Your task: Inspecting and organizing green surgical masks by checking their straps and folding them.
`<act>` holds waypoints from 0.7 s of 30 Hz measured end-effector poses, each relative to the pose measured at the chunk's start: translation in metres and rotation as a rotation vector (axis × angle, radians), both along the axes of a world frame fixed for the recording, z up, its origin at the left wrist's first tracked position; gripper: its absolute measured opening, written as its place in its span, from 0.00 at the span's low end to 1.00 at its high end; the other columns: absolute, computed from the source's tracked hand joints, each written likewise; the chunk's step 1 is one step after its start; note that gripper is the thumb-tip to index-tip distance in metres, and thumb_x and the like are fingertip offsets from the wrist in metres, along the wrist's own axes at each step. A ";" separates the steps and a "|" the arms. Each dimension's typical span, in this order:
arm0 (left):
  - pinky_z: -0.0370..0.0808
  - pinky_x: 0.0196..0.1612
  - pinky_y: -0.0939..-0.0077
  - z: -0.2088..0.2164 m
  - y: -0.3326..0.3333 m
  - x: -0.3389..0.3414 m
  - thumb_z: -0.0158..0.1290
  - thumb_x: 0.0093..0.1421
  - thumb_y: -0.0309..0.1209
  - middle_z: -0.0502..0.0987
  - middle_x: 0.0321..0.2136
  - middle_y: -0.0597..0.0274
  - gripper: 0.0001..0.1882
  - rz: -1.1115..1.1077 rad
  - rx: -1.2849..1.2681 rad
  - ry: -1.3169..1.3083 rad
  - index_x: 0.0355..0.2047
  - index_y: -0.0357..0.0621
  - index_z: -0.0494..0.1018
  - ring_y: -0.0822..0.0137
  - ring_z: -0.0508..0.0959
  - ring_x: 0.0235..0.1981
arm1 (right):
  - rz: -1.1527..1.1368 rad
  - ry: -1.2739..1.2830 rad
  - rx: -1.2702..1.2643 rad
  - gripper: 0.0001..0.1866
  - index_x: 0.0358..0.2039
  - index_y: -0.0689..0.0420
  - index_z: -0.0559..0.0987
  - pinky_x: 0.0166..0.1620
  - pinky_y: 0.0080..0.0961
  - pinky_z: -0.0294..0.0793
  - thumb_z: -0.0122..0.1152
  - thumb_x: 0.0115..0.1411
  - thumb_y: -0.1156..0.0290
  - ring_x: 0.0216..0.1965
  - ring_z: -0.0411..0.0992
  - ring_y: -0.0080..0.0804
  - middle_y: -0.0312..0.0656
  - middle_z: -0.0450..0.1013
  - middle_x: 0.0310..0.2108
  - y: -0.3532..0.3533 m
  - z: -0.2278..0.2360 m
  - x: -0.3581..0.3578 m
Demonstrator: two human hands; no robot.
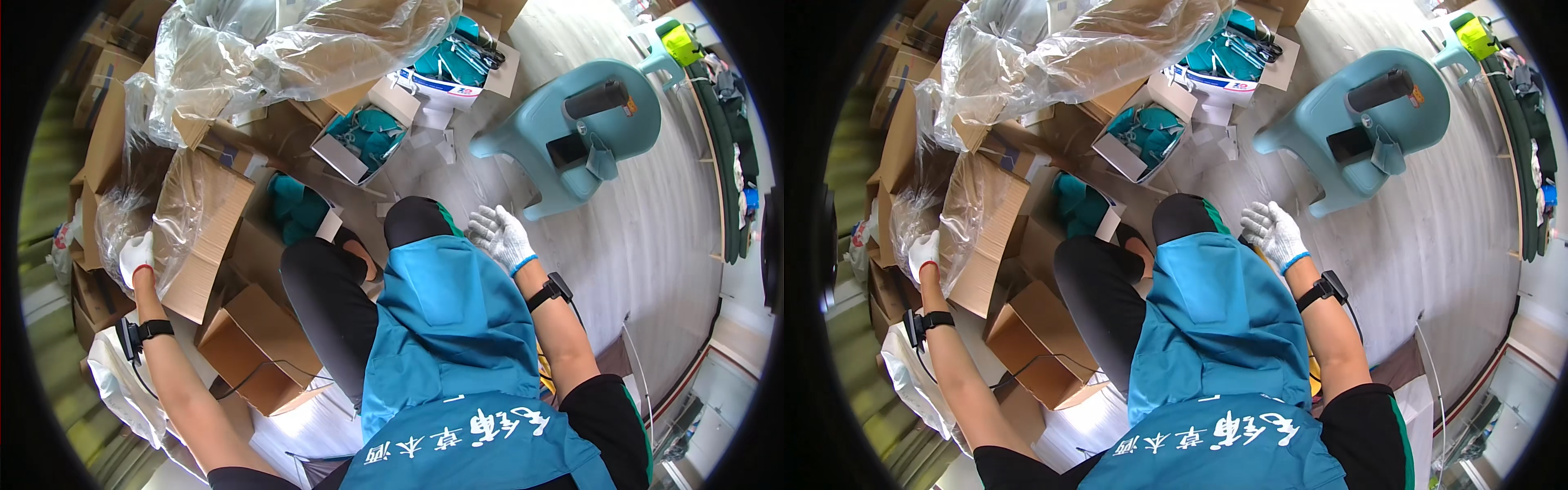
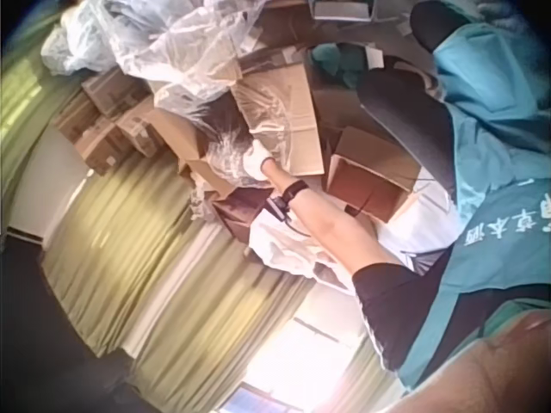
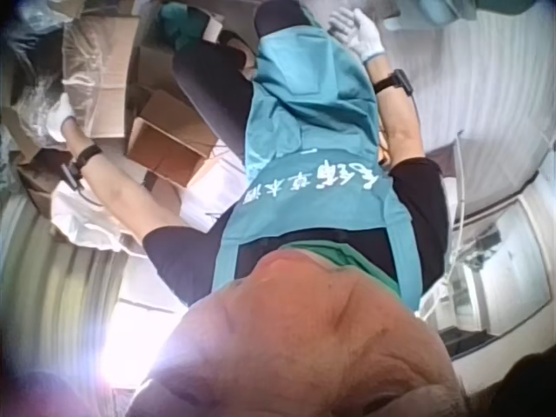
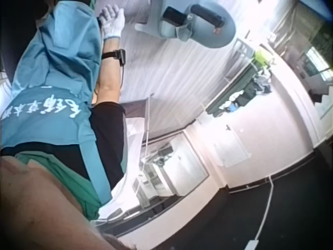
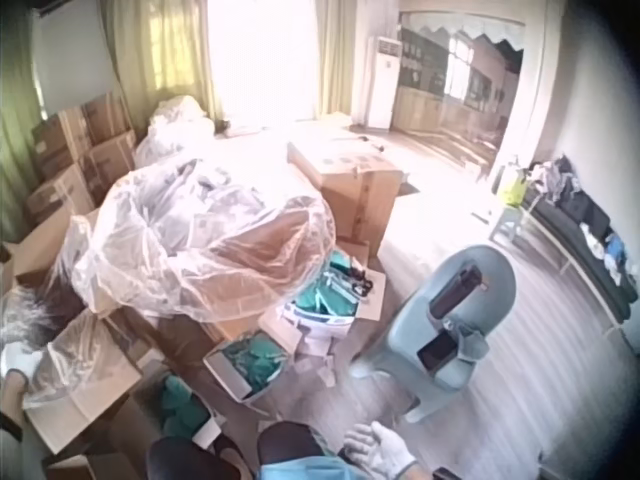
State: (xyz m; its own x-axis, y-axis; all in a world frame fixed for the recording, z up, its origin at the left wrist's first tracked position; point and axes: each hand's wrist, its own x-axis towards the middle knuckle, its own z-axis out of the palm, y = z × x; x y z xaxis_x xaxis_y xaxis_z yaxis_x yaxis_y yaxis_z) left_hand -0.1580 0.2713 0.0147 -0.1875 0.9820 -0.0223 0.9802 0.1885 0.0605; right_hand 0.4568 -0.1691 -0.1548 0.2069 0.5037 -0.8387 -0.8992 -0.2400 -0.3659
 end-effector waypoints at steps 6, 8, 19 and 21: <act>0.72 0.52 0.69 0.037 -0.078 0.112 0.48 0.63 0.30 0.79 0.46 0.53 0.14 -0.353 0.780 -0.124 0.48 0.44 0.77 0.58 0.79 0.47 | 0.043 0.007 0.015 0.29 0.62 0.59 0.63 0.54 0.43 0.70 0.38 0.70 0.50 0.54 0.70 0.46 0.52 0.66 0.59 0.025 -0.001 -0.006; 0.72 0.52 0.70 0.030 -0.110 0.192 0.47 0.65 0.27 0.80 0.44 0.55 0.13 -0.461 0.742 -0.442 0.46 0.41 0.77 0.61 0.79 0.46 | 0.081 -0.008 0.000 0.30 0.62 0.59 0.63 0.53 0.41 0.70 0.38 0.70 0.49 0.55 0.69 0.46 0.52 0.65 0.60 0.035 -0.011 0.006; 0.71 0.36 0.79 -0.196 -0.126 0.345 0.45 0.67 0.44 0.81 0.37 0.56 0.22 0.295 -0.492 -1.401 0.42 0.36 0.76 0.70 0.79 0.35 | 0.264 -0.485 -0.584 0.34 0.59 0.58 0.70 0.53 0.40 0.67 0.46 0.64 0.43 0.56 0.66 0.44 0.52 0.68 0.56 0.102 -0.137 0.065; 0.67 0.33 0.84 -0.223 -0.146 0.301 0.45 0.65 0.43 0.80 0.32 0.60 0.21 0.425 -0.516 -1.212 0.37 0.37 0.77 0.72 0.76 0.31 | 0.426 -0.679 -0.691 0.26 0.51 0.61 0.75 0.53 0.33 0.68 0.47 0.66 0.51 0.52 0.71 0.42 0.49 0.75 0.50 0.133 -0.149 0.014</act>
